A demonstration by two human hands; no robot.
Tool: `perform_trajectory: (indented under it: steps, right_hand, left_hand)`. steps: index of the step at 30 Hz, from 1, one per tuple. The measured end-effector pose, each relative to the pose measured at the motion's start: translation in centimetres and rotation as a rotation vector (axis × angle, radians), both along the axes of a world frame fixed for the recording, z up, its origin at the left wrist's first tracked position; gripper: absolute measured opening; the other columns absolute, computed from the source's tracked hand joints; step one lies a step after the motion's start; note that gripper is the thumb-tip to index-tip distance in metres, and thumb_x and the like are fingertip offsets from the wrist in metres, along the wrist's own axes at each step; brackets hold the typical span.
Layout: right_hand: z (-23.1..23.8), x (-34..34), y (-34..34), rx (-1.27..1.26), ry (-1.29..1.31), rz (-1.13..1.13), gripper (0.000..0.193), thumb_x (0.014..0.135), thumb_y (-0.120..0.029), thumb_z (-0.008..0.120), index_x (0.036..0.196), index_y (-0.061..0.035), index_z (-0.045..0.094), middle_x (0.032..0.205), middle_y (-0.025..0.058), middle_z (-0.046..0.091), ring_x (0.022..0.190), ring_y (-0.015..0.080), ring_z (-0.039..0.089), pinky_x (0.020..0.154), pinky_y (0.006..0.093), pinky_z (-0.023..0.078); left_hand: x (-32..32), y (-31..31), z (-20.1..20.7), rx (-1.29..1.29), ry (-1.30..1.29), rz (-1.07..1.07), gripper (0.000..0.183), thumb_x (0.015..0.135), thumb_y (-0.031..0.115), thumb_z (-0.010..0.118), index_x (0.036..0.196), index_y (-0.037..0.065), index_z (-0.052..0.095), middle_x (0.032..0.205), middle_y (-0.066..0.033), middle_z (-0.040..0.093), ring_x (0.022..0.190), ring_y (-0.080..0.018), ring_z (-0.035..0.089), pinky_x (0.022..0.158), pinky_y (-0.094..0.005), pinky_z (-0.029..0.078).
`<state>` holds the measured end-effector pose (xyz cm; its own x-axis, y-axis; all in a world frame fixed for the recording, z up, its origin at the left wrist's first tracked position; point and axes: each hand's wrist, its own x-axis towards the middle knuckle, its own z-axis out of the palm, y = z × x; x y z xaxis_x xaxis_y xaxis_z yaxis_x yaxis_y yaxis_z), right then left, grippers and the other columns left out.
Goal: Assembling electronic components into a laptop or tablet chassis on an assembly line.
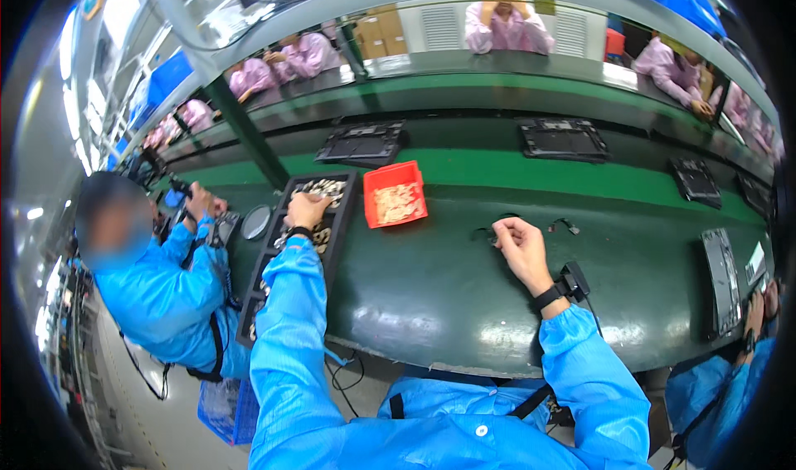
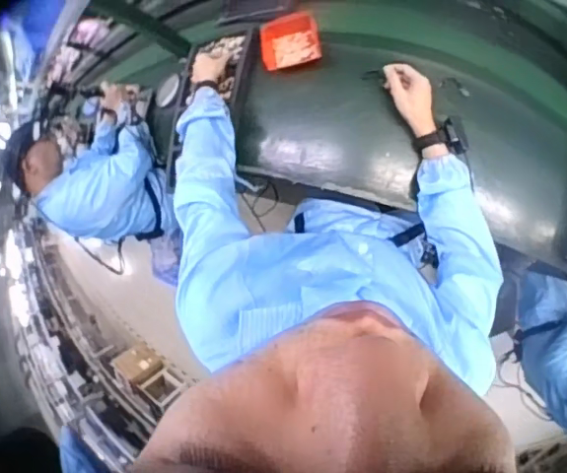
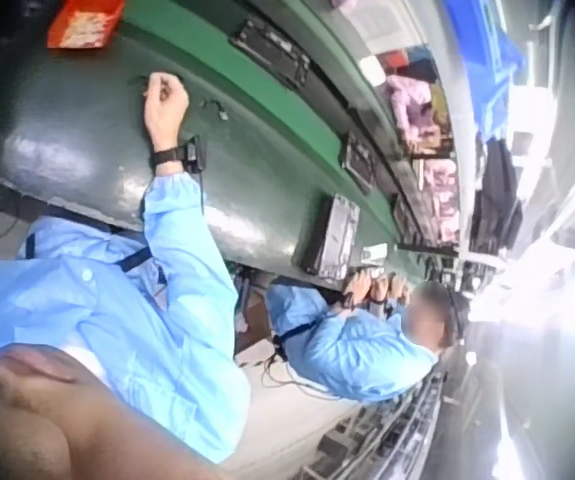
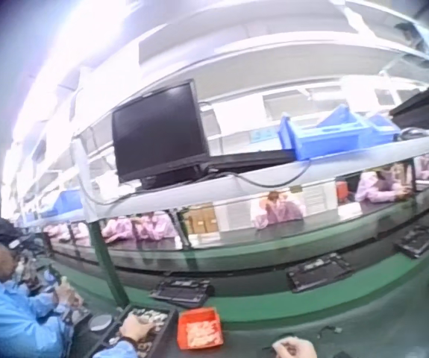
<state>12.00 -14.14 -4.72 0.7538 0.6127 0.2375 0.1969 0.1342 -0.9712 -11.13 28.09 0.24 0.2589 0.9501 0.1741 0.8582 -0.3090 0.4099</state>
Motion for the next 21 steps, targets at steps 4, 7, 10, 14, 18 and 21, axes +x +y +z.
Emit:
perform_trajectory:
  steps: [4,7,10,14,18,21]
  right_hand:
    - [-0.1,-0.1,-0.7,0.021,-0.050,0.002,0.021,0.102,-0.018,0.067,0.104,0.0023,0.071,0.081,0.0015,0.071,0.071,0.0076,0.065,0.065,0.0244,0.052]
    - [0.4,-0.3,-0.4,-0.011,-0.164,-0.023,0.024,0.100,-0.022,0.069,0.100,0.0011,0.073,0.074,0.0032,0.070,0.068,0.0082,0.064,0.062,0.0283,0.052]
    - [1.1,-0.8,-0.2,0.040,-0.178,0.005,0.022,0.099,-0.022,0.068,0.099,0.0003,0.072,0.075,0.0077,0.071,0.068,0.0113,0.064,0.063,0.0312,0.052]
    - [2.0,-1.1,-0.8,0.066,-0.167,-0.022,0.022,0.099,-0.022,0.068,0.098,-0.0006,0.072,0.074,0.0073,0.070,0.065,0.0123,0.061,0.061,0.0317,0.050]
    - [2.2,-1.2,-1.2,0.022,-0.180,0.032,0.022,0.098,-0.021,0.069,0.112,-0.0041,0.068,0.082,0.0055,0.069,0.073,0.0140,0.063,0.066,0.0317,0.051]
    - [3.0,-2.3,-1.0,0.064,-0.407,-0.007,0.041,0.095,-0.019,0.072,0.133,-0.0077,0.060,0.105,0.0090,0.068,0.090,0.0185,0.064,0.079,0.0341,0.053]
  left_hand:
    - [-1.1,1.3,-0.1,0.157,-0.091,-0.227,0.037,0.087,0.045,0.075,0.102,0.012,0.082,0.098,-0.0154,0.079,0.094,-0.0352,0.075,0.085,-0.0438,0.057]
    - [-2.2,2.9,0.2,0.224,-0.133,-0.404,0.033,0.095,0.031,0.070,0.107,0.001,0.078,0.095,-0.0206,0.078,0.089,-0.0260,0.076,0.082,-0.0390,0.056]
    - [-4.0,5.2,0.7,0.405,-0.418,-0.516,0.028,0.102,0.024,0.065,0.110,0.000,0.078,0.101,-0.0153,0.079,0.090,-0.0206,0.072,0.085,-0.0361,0.055]
    - [-1.0,-1.7,8.2,0.803,-0.435,-0.605,0.025,0.105,0.018,0.062,0.110,-0.004,0.074,0.098,-0.0119,0.066,0.089,-0.0258,0.059,0.087,-0.0377,0.046]
    - [4.3,-16.0,12.1,0.273,-0.703,-0.910,0.021,0.102,0.007,0.065,0.115,-0.007,0.072,0.098,-0.0074,0.068,0.083,-0.0117,0.060,0.077,-0.0279,0.049]
    - [6.3,-24.4,11.6,0.094,-0.662,-0.964,0.017,0.096,0.004,0.071,0.108,-0.007,0.075,0.082,-0.0045,0.073,0.077,-0.0058,0.065,0.072,-0.0220,0.049]
